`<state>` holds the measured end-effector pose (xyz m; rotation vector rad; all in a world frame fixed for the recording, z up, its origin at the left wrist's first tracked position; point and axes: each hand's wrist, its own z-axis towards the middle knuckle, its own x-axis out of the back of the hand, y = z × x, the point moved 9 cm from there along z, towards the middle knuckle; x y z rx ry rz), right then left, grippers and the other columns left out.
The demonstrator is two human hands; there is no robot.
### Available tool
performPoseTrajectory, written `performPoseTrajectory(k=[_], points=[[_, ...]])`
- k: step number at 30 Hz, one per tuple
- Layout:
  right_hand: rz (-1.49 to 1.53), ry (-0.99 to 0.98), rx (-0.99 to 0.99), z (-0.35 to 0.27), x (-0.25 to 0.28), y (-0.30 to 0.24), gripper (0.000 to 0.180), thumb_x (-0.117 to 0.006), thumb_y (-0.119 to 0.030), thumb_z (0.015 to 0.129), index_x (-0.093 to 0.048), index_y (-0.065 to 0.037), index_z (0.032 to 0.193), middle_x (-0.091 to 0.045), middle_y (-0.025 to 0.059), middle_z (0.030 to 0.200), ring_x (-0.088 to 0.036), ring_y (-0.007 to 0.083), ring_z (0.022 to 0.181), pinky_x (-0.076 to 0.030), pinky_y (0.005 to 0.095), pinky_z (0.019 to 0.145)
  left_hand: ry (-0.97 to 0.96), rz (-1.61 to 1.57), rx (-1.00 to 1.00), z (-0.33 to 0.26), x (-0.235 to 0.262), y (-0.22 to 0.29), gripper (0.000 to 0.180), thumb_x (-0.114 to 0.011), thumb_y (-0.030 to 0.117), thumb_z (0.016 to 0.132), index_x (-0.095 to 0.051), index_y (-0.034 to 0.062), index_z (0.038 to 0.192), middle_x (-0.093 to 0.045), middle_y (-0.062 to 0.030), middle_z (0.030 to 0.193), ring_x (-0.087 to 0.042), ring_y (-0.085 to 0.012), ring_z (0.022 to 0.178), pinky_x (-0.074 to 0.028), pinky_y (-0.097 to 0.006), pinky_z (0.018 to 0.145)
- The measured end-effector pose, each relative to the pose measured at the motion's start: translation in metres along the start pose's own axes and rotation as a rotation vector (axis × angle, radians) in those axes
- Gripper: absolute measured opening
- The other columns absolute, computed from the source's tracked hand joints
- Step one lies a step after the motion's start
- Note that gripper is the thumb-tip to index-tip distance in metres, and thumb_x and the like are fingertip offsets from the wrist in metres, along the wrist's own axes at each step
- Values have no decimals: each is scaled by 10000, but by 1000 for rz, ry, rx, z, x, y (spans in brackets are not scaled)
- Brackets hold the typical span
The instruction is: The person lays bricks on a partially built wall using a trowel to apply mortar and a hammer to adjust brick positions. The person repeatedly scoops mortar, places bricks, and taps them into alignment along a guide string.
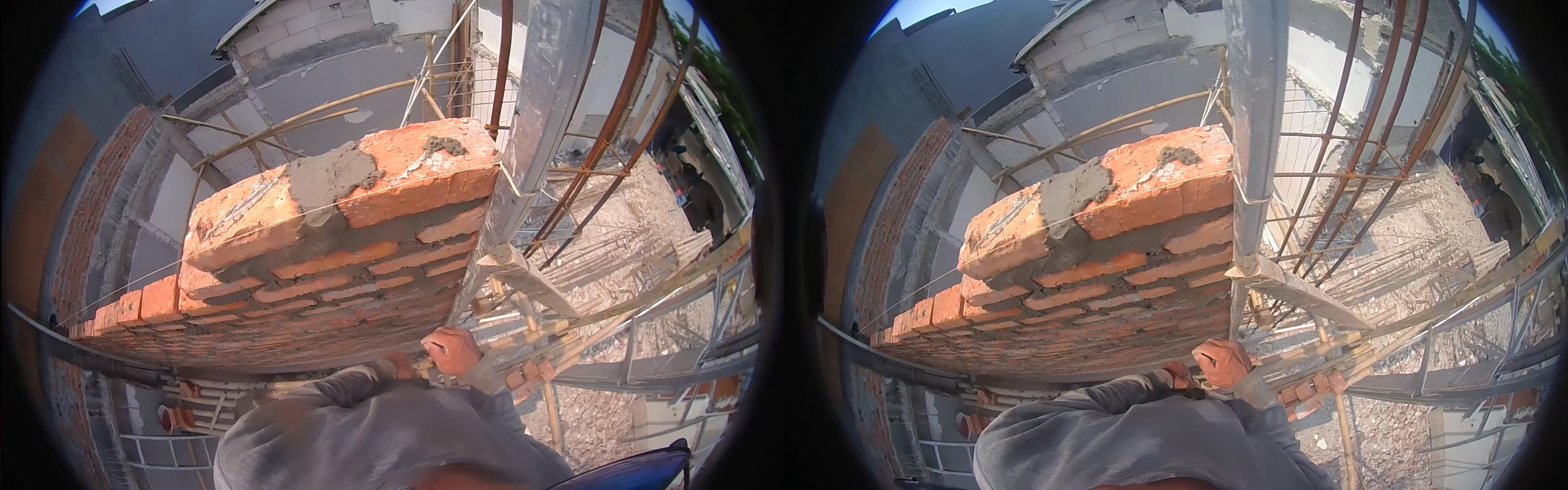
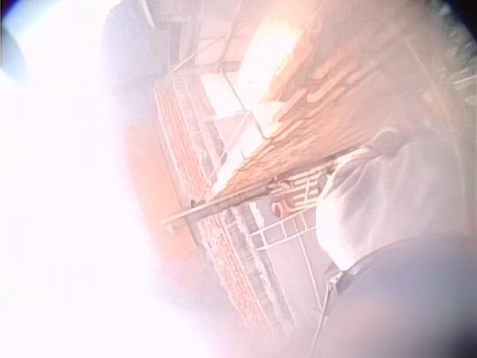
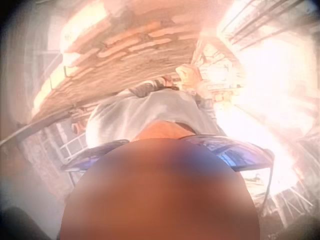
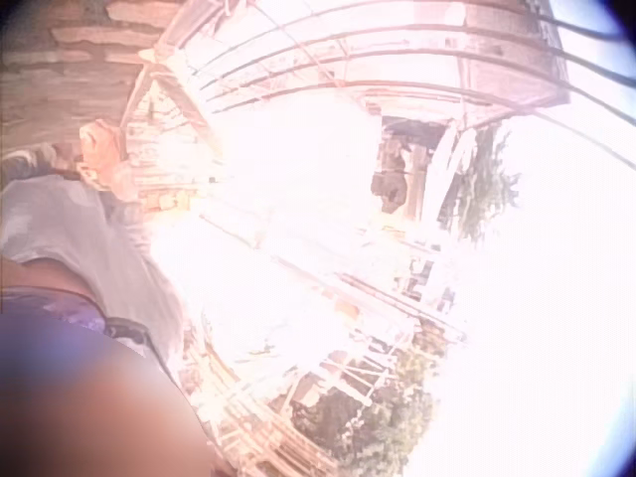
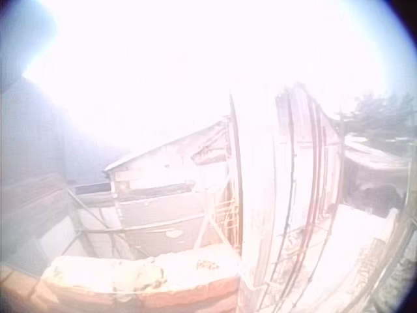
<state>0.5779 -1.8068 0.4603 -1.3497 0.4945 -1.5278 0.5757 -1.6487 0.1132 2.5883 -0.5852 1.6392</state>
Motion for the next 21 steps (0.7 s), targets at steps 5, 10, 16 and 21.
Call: performPoseTrajectory(k=[5,10,16,21], points=[[-126,-516,-100,40,-132,31,340,-724,-254,868,-760,-38,1129,-752,203,1011,-734,381,954,-565,471,879,-215,-853,79,-37,-10,-98,378,-785,403,703,-807,65,871,-766,-180,880,-732,-389,843,-540,-544,716],[-406,-784,78,50,-195,62,399,-731,-232,879,-721,-35,1226,-735,257,1103,-697,445,1045,-536,503,942,-161,-1186,386,-88,-18,-165,547,-715,484,745,-783,-8,973,-759,-245,931,-744,-414,919,-570,-507,802],[-283,-883,-211,55,-206,110,464,-722,-249,895,-687,-7,1290,-690,307,1233,-647,468,1187,-498,506,1027,-220,-1541,1033,-208,-122,-187,570,-706,571,755,-803,63,996,-757,-236,958,-751,-357,932,-582,-462,809],[-287,-916,-146,48,-215,123,467,-725,-260,886,-688,23,1254,-697,304,1206,-659,469,1154,-509,518,1000,-400,-1352,1542,-340,-182,-147,617,-703,640,769,-807,106,1059,-764,-177,1092,-743,-330,989,-581,-450,840]])
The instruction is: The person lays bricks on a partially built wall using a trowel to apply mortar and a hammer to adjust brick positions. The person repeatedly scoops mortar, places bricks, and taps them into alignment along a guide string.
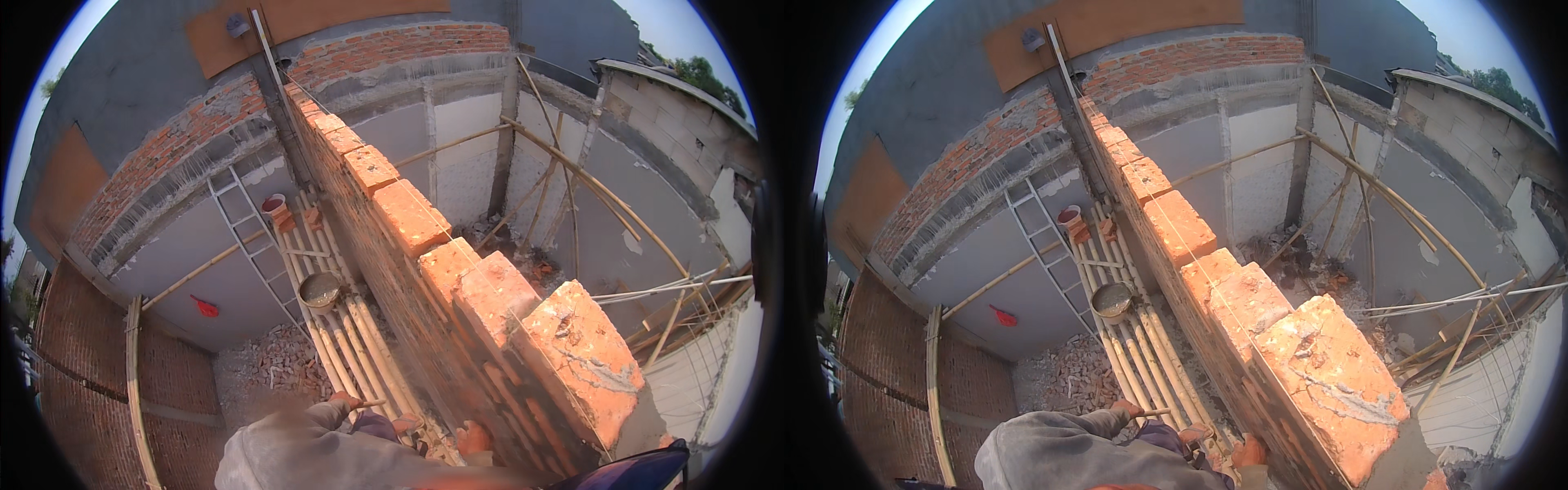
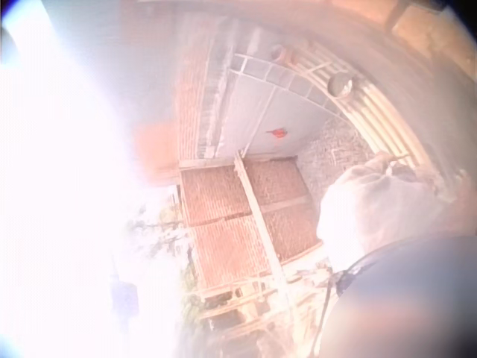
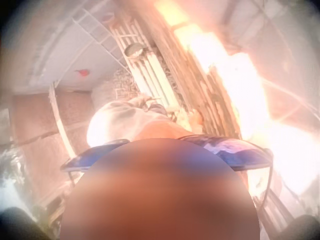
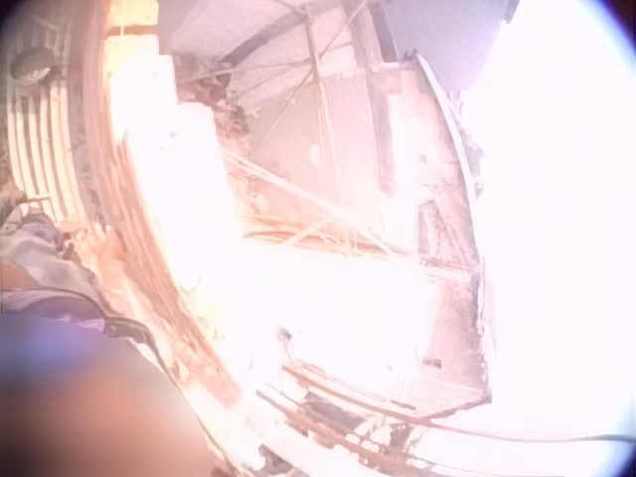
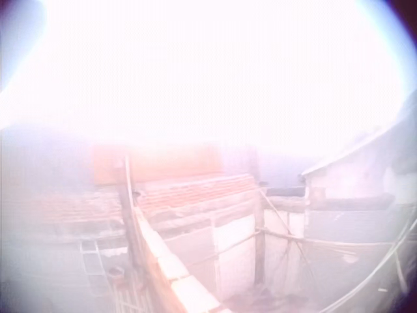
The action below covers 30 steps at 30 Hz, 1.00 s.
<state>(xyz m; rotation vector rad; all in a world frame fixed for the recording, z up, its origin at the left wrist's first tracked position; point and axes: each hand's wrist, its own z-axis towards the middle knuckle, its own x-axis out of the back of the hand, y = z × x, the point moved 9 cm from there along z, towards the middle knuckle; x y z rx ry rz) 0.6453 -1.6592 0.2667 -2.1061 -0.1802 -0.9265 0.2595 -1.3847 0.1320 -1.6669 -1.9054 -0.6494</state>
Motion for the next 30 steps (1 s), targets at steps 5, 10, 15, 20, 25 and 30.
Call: performPoseTrajectory(k=[5,10,15,20,25,30], points=[[-82,-73,92,2,-12,-2,404,-745,-276,860,-720,4,1150,-713,295,1128,-676,466,1091,-533,527,940,-36,95,51,-18,-20,-106,668,-698,641,781,-774,72,1124,-751,-198,1143,-720,-356,1093,-566,-465,925],[-164,-138,112,-6,-28,-12,359,-749,-304,864,-770,-54,1122,-736,252,1100,-695,445,1073,-550,514,929,-154,103,115,-38,-64,-151,663,-684,639,801,-772,80,1149,-746,-193,1172,-711,-357,1121,-558,-466,946],[-173,-154,95,-7,-46,-11,326,-741,-300,874,-767,-50,1081,-735,253,1067,-688,474,1049,-551,533,912,-141,58,116,-37,-86,-156,660,-678,634,812,-775,80,1157,-744,-192,1181,-710,-353,1125,-557,-459,949],[-84,-11,23,2,-50,1,304,-752,-272,859,-763,-39,1054,-730,278,1021,-682,500,1013,-556,549,889,-71,89,101,4,-57,-147,656,-672,630,822,-778,80,1164,-742,-191,1190,-709,-348,1129,-556,-453,952],[-86,67,-181,17,-65,28,318,-771,-259,820,-755,-14,1022,-729,280,999,-688,498,992,-560,552,876,-32,232,-28,49,15,-105,654,-695,614,834,-773,60,1173,-741,-190,1201,-707,-342,1150,-552,-459,968],[-207,51,-102,48,-105,39,375,-738,-275,838,-749,-11,1103,-722,269,876,-713,476,919,-575,526,858,26,55,64,59,89,-82,643,-736,609,816,-781,52,1134,-756,-188,1149,-726,-352,1088,-571,-463,921]])
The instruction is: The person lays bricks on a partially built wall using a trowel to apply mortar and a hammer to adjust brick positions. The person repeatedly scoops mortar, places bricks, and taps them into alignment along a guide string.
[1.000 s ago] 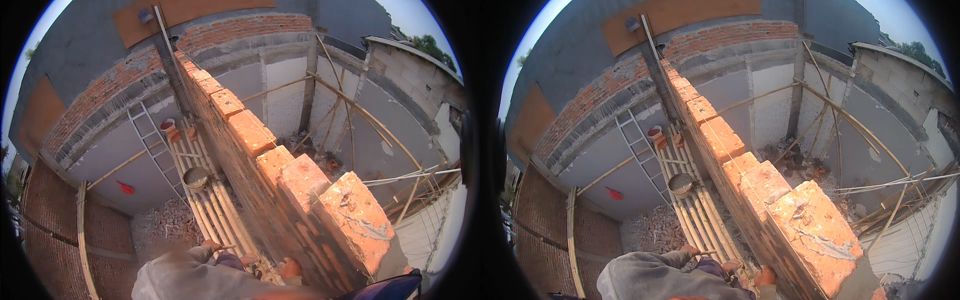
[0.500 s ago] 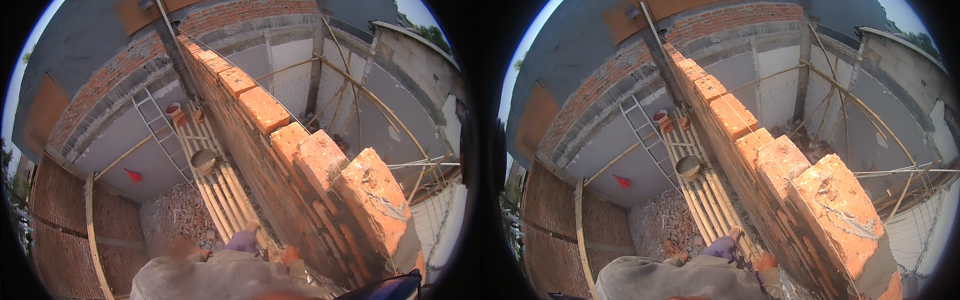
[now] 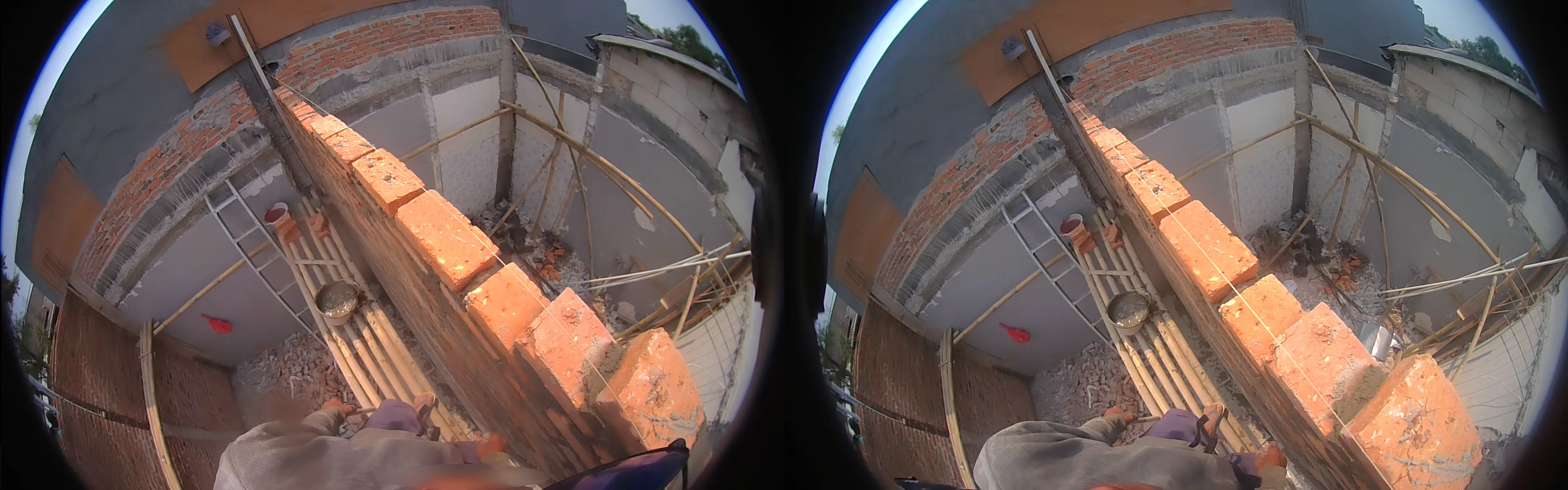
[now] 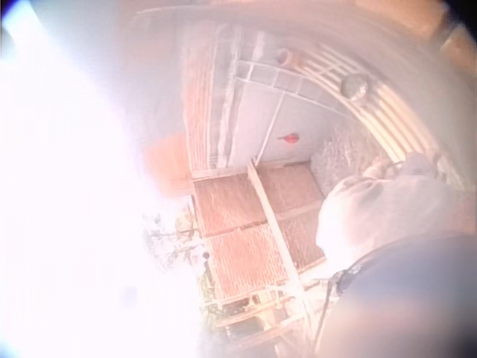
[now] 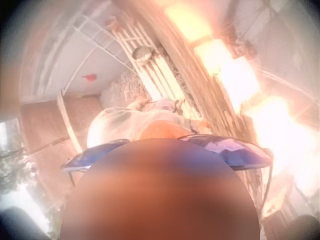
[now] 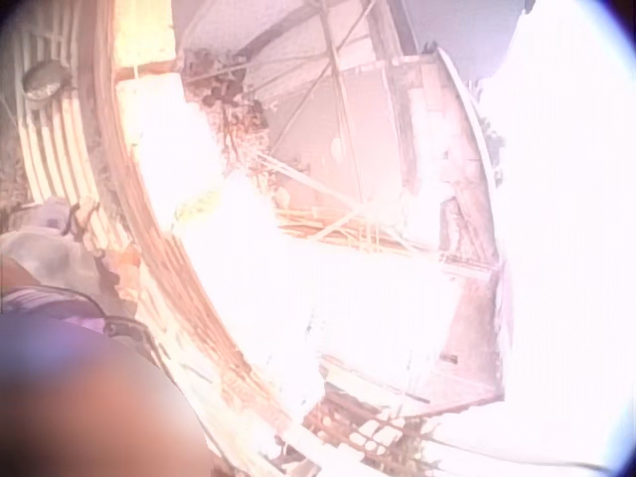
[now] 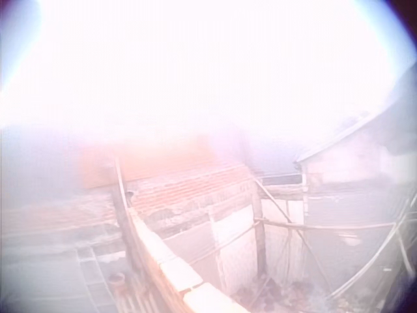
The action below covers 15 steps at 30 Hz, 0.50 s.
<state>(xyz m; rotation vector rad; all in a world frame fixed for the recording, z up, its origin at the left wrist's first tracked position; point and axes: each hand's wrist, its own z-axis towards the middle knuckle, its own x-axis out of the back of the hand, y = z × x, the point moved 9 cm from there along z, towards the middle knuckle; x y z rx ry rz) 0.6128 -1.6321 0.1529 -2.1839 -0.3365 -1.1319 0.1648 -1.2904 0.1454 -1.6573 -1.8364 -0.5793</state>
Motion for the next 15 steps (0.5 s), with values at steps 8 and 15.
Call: performPoseTrajectory(k=[8,15], points=[[146,-188,170,8,-34,-49,442,-787,-295,794,-709,28,1086,-705,269,1073,-684,451,1017,-548,530,889,68,-222,-138,-51,20,74,700,-773,592,764,-767,-29,1087,-732,-290,1099,-718,-436,1017,-573,-487,873],[126,175,666,-43,51,-115,445,-803,-310,782,-718,-32,1119,-692,207,979,-673,427,978,-526,543,840,-233,-330,-419,-137,-47,186,580,-774,532,751,-785,34,1048,-748,-235,1024,-734,-378,895,-567,-460,788]])
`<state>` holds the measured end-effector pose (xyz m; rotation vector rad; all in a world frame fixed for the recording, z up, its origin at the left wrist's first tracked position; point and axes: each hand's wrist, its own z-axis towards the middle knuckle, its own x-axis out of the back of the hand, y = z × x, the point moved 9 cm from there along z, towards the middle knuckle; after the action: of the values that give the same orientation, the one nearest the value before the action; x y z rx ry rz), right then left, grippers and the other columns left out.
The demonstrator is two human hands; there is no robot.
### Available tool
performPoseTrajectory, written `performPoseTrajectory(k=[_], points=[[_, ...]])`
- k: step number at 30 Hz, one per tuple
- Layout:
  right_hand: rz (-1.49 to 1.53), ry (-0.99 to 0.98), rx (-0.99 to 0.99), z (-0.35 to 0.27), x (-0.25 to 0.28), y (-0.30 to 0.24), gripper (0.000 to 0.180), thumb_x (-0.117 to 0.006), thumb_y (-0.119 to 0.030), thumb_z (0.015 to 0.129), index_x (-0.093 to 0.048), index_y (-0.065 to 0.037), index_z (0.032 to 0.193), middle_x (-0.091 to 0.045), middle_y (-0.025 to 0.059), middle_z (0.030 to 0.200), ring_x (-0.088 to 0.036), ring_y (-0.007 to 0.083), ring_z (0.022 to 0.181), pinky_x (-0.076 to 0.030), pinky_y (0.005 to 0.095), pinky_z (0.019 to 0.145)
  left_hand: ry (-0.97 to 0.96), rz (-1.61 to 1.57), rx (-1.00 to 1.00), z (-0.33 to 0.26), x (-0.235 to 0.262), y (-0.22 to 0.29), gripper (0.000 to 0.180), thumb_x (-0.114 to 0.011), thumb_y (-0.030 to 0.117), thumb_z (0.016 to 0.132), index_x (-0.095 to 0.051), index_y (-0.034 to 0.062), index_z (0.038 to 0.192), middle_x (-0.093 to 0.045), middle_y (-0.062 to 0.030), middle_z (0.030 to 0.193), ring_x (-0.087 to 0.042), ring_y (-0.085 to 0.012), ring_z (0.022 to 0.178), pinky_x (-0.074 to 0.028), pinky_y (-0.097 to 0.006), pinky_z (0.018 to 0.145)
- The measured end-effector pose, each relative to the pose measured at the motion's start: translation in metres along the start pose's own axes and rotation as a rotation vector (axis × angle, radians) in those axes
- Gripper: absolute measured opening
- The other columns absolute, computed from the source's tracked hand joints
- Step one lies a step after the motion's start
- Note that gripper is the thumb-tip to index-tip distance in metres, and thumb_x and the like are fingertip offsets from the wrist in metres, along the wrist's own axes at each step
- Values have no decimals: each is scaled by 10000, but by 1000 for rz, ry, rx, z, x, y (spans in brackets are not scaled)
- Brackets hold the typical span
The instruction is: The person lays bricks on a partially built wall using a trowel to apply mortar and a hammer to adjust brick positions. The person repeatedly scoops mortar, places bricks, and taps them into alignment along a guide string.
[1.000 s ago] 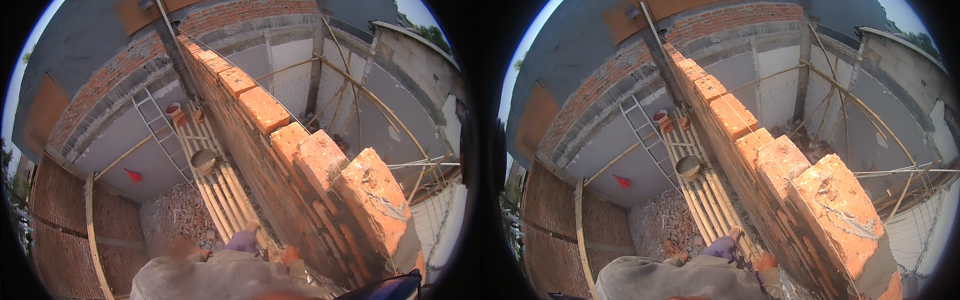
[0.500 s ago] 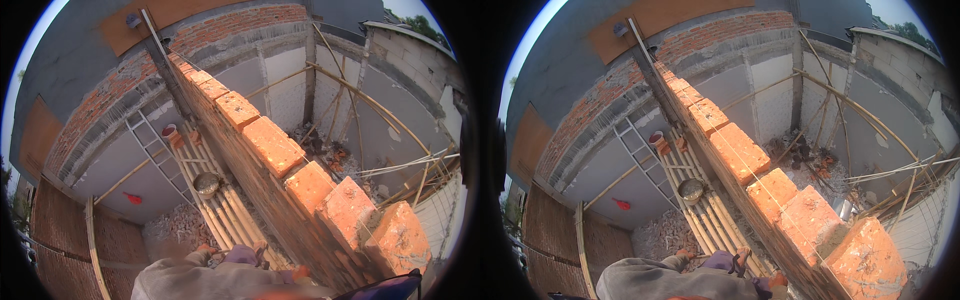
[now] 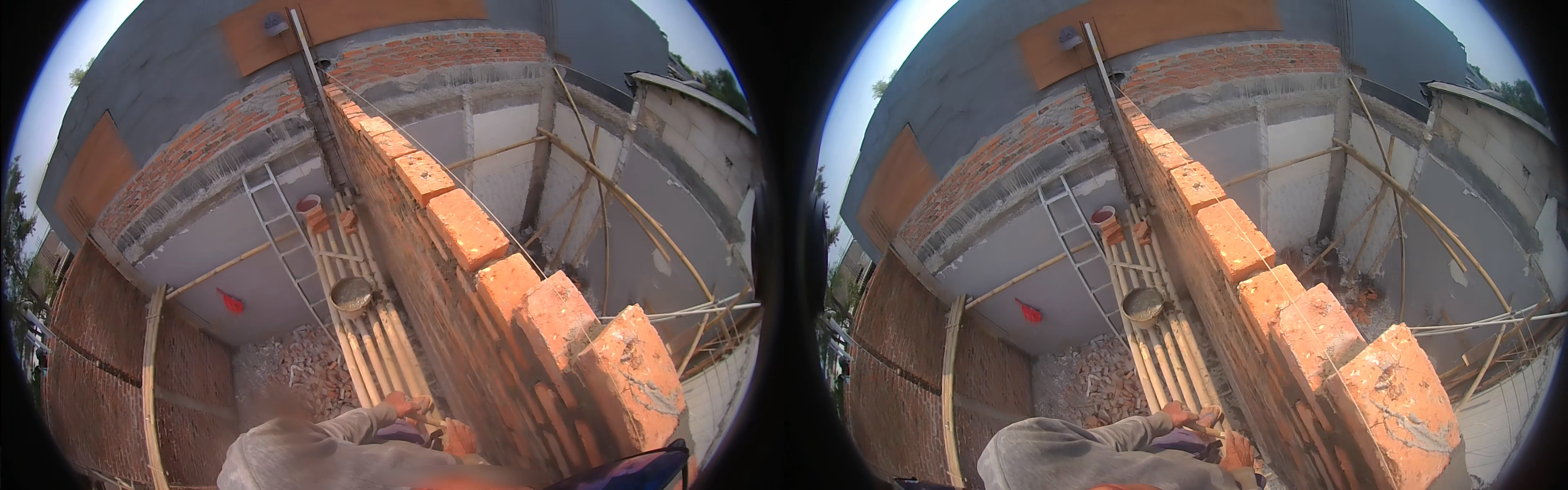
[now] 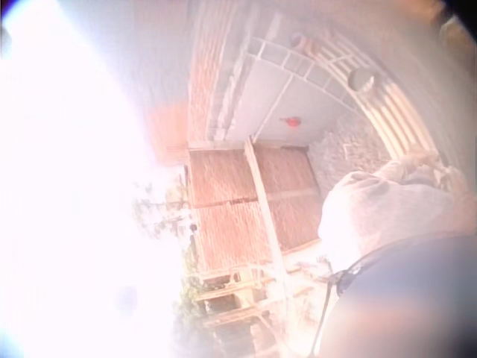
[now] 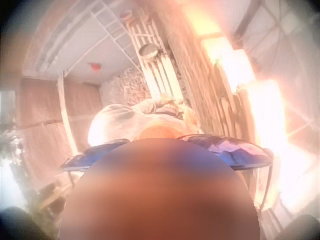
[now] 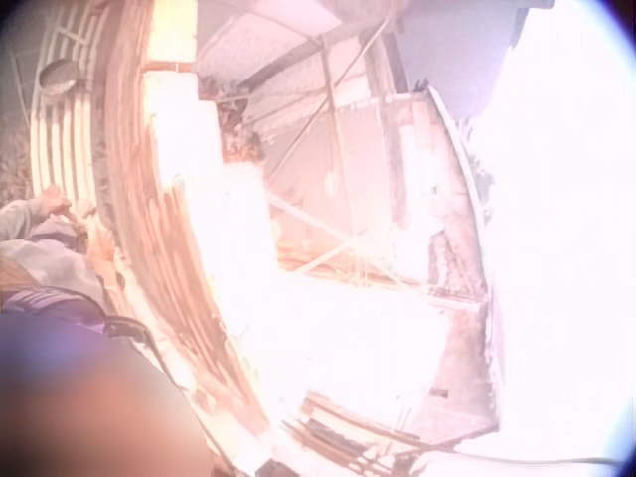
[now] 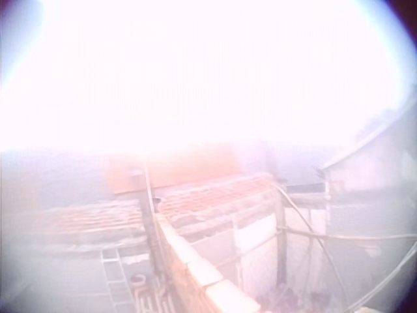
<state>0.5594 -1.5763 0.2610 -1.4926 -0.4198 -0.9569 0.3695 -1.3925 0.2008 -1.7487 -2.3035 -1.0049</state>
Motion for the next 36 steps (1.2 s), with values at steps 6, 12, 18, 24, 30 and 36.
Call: performPoseTrajectory(k=[6,12,18,24,30,36], points=[[-53,-124,59,-17,14,-10,414,-813,-328,776,-734,-69,1088,-698,175,973,-675,406,957,-514,538,819,-24,-189,-378,-14,-66,51,534,-772,528,793,-731,27,972,-693,-108,788,-677,-258,670,-519,-387,598],[179,-227,-115,-11,2,3,365,-822,-365,770,-728,-41,909,-725,210,908,-706,413,877,-537,535,773,52,-1,-303,-53,-1,76,593,-788,400,848,-651,-34,1227,-681,-208,1244,-673,-333,1189,-547,-439,965],[92,-251,-427,-9,-28,47,382,-840,-350,770,-754,-13,928,-738,269,956,-718,452,917,-557,536,800,656,-69,-999,-257,240,196,401,-689,-2,847,-585,20,1233,-654,-123,1129,-696,-249,1054,-574,-393,895],[-25,-331,-612,-2,-8,83,429,-844,-334,798,-767,10,1043,-738,293,1009,-722,458,983,-566,531,871,1375,770,-1674,-545,264,276,465,-651,-54,709,-586,143,1125,-698,-113,1025,-709,-269,783,-570,-474,770],[-82,-326,-581,5,16,78,417,-848,-338,798,-778,7,1022,-744,281,1001,-722,453,984,-563,523,877,1294,1309,-1682,-607,244,298,755,-661,-179,690,-580,189,1344,-713,-179,1056,-730,-293,844,-632,-487,757],[-26,-370,-493,-4,26,72,385,-843,-340,800,-789,-3,978,-750,262,940,-728,443,938,-550,516,857,1323,632,-1137,-618,237,273,381,-647,184,948,-556,170,1318,-649,-214,1185,-698,-284,919,-595,-443,752]])
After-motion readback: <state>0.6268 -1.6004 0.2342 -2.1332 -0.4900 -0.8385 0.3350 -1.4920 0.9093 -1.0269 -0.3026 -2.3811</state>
